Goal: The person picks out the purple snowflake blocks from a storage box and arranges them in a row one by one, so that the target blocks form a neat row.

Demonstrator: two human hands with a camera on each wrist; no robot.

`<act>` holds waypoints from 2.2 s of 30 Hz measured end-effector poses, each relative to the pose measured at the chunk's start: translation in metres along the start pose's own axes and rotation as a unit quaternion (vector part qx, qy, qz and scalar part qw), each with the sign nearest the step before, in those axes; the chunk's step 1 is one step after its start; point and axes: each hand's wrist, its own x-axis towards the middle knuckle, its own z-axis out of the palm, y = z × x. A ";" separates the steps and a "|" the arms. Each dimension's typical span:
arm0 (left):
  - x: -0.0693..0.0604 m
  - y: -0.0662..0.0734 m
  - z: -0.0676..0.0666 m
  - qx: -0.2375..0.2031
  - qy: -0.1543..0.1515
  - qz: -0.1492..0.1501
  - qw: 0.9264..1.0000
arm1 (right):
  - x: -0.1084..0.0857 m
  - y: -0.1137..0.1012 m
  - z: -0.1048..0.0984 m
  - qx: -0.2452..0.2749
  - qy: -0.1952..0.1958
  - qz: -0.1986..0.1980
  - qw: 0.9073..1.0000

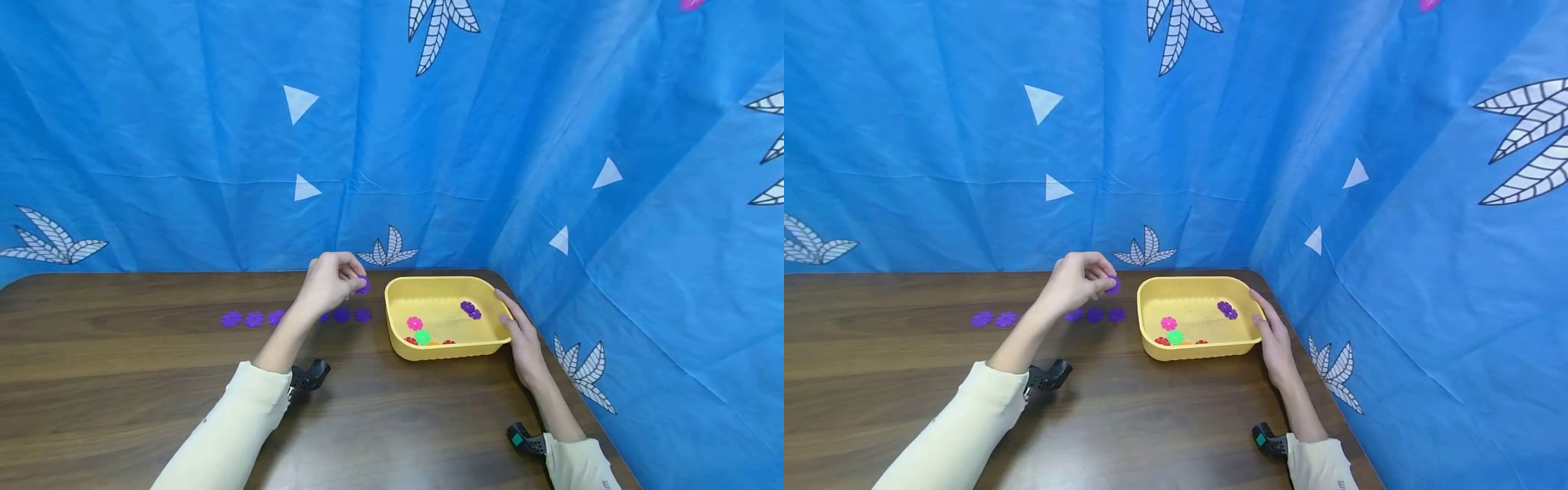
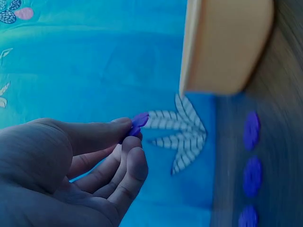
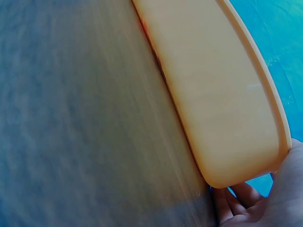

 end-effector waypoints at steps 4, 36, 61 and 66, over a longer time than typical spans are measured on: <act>-0.006 -0.014 -0.017 0.019 0.001 0.001 1.000 | -0.002 0.000 -0.001 -0.004 -0.001 0.003 1.000; -0.064 -0.117 -0.159 0.117 0.045 -0.079 0.989 | -0.001 0.000 -0.002 -0.012 -0.002 0.009 1.000; -0.075 -0.154 -0.183 0.095 -0.043 -0.151 0.983 | 0.001 0.002 -0.001 -0.011 -0.007 -0.008 1.000; -0.076 -0.155 -0.185 0.108 -0.036 -0.159 0.981 | 0.001 0.001 0.000 -0.006 -0.007 -0.014 1.000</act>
